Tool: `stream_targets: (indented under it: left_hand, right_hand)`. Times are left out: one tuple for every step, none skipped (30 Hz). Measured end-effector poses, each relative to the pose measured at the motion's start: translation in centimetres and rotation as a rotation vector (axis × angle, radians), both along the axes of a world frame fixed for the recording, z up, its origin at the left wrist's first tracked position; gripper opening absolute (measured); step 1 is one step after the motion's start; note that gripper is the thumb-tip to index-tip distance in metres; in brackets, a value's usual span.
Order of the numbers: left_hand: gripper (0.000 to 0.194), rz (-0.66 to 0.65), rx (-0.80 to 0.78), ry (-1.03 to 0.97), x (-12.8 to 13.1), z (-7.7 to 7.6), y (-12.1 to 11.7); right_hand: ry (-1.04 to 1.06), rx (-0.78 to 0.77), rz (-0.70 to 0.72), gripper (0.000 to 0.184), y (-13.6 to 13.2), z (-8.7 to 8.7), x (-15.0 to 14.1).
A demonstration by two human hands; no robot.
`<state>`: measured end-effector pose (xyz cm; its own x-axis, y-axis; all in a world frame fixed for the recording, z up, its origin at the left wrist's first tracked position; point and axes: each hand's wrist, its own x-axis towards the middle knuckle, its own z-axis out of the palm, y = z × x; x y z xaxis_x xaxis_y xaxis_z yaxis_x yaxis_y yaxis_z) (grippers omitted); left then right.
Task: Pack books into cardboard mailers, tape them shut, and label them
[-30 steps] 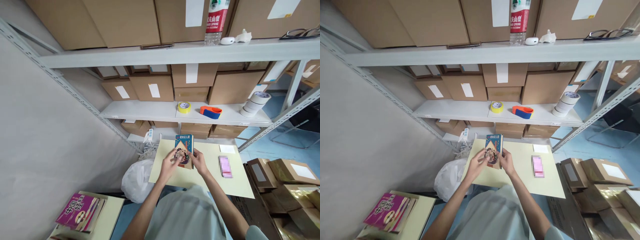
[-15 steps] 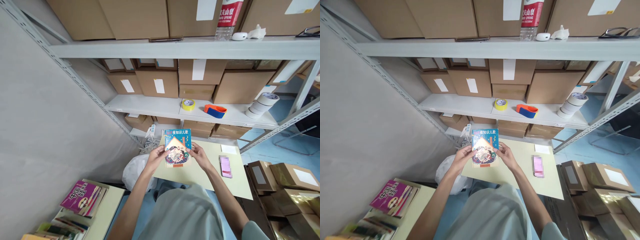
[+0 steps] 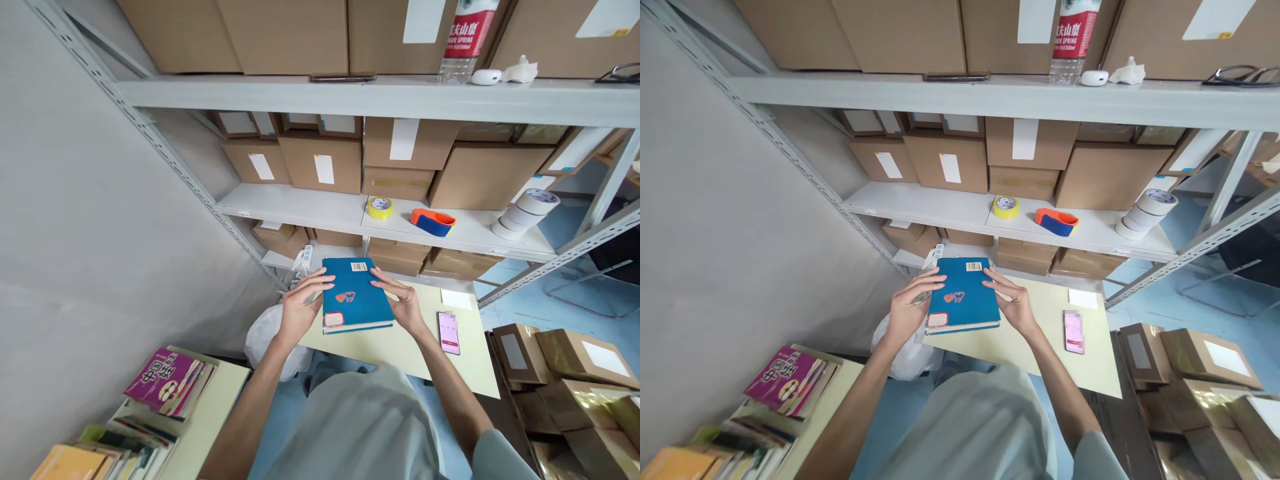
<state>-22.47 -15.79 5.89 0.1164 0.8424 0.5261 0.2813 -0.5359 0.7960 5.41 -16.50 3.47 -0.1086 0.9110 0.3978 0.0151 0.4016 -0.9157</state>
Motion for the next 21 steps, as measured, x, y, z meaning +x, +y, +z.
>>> stream_targets:
  left_hand:
    - [0.022, 0.004, -0.008, 0.002, 0.0, 0.0, -0.1]
    - [0.022, 0.005, -0.023, 0.008, -0.1, 0.1, -0.3]
    - [0.023, 0.009, -0.042, 0.014, -0.2, 0.1, -0.4]
    - [0.025, 0.015, -0.065, 0.019, -0.3, 0.1, -0.4]
    - [0.026, 0.025, -0.097, 0.018, -0.4, 0.1, -0.5]
    - [0.028, 0.037, -0.138, 0.007, -0.5, 0.0, -0.5]
    - [0.031, 0.050, -0.188, -0.014, -0.5, 0.0, -0.4]
    - [0.037, 0.060, -0.241, -0.043, -0.5, -0.2, -0.3]
    - [0.044, 0.065, -0.292, -0.074, -0.5, -0.3, -0.1]
    - [0.050, 0.061, -0.339, -0.105, -0.5, -0.5, 0.1]
    - [0.054, 0.047, -0.377, -0.129, -0.4, -0.7, 0.3]
    - [0.054, 0.026, -0.407, -0.143, -0.4, -0.9, 0.5]
    - [0.054, 0.000, -0.430, -0.146, -0.4, -1.1, 0.7]
    - [0.053, -0.021, -0.447, -0.141, -0.4, -1.2, 1.0]
    - [0.053, -0.032, -0.460, -0.130, -0.4, -1.4, 1.1]
    - [0.055, -0.034, -0.469, -0.117, -0.5, -1.5, 1.3]
    - [0.057, -0.032, -0.474, -0.104, -0.7, -1.6, 1.5]
    - [0.059, -0.035, -0.480, -0.096, -0.8, -1.6, 1.7]
    - [0.061, -0.052, -0.487, -0.093, -1.0, -1.7, 1.8]
    - [0.064, -0.082, -0.494, -0.091, -1.1, -1.7, 2.0]
    - [0.066, -0.120, -0.502, -0.090, -1.2, -1.6, 2.1]
  right_hand:
    - [-0.005, 0.003, 0.001, 0.027, 0.0, -0.1, -0.1]
    - [-0.010, 0.003, 0.003, 0.027, 0.1, -0.2, -0.1]
    - [-0.015, 0.002, 0.005, 0.028, 0.2, -0.3, -0.1]
    - [-0.019, 0.000, 0.006, 0.030, 0.3, -0.5, 0.0]
    - [-0.023, -0.005, 0.003, 0.032, 0.5, -0.6, 0.0]
    - [-0.024, -0.017, -0.008, 0.035, 0.7, -0.9, 0.1]
    - [-0.019, -0.037, -0.025, 0.038, 0.9, -1.1, 0.1]
    - [-0.006, -0.063, -0.043, 0.044, 1.1, -1.2, 0.0]
    - [0.016, -0.093, -0.055, 0.050, 1.3, -1.4, -0.1]
    - [0.044, -0.123, -0.058, 0.057, 1.5, -1.5, -0.2]
    - [0.072, -0.148, -0.052, 0.063, 1.7, -1.6, -0.3]
    - [0.091, -0.166, -0.040, 0.065, 1.8, -1.7, -0.5]
    - [0.099, -0.178, -0.033, 0.063, 2.0, -1.7, -0.6]
    - [0.096, -0.188, -0.034, 0.057, 2.1, -1.8, -0.6]
    - [0.087, -0.198, -0.041, 0.051, 2.2, -1.8, -0.6]
    - [0.078, -0.209, -0.047, 0.048, 2.3, -1.9, -0.4]
    - [0.073, -0.220, -0.047, 0.046, 2.4, -2.0, -0.3]
    - [0.072, -0.229, -0.039, 0.045, 2.5, -2.1, 0.0]
    - [0.075, -0.237, -0.023, 0.046, 2.6, -2.2, 0.2]
    - [0.081, -0.245, -0.004, 0.048, 2.7, -2.3, 0.5]
    - [0.088, -0.254, 0.009, 0.052, 2.8, -2.3, 0.7]
